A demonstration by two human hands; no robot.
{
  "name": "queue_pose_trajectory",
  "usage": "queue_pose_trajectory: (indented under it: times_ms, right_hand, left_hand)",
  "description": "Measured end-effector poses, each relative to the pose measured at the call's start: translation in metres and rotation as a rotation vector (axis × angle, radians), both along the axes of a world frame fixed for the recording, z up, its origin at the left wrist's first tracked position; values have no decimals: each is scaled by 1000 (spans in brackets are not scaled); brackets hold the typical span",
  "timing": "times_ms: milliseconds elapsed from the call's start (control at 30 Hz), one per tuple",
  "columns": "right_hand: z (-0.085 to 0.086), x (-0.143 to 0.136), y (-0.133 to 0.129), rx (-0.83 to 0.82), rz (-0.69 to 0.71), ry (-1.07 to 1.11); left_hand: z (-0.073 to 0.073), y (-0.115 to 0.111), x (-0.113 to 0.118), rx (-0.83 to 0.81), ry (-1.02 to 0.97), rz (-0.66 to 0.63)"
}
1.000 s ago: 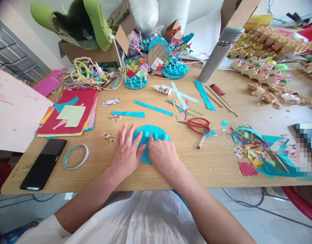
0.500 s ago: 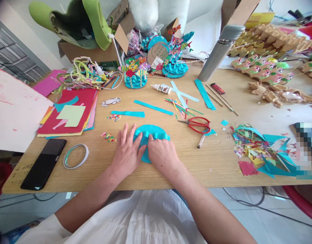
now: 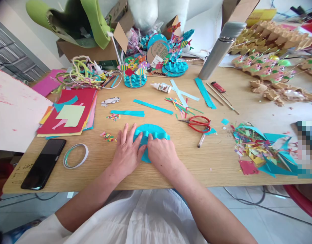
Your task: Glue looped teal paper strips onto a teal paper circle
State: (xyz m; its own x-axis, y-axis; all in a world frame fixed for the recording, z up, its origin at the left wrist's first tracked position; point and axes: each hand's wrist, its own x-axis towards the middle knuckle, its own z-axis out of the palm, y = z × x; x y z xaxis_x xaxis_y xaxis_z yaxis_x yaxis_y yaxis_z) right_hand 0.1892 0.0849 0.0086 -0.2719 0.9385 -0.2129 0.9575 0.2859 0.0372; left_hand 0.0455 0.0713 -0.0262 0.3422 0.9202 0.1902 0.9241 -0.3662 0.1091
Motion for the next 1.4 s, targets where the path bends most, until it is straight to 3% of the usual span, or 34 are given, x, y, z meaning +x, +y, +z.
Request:
queue_pose_trajectory:
  times_ms: [1067,1400]
  right_hand:
    - [0,0,1,8,35,-2]
    - [4,-5,6,-70,48,-25]
  left_hand:
    - [3,4,-4,-110,-116,37]
    - [6,8,-1,-140,-152,43]
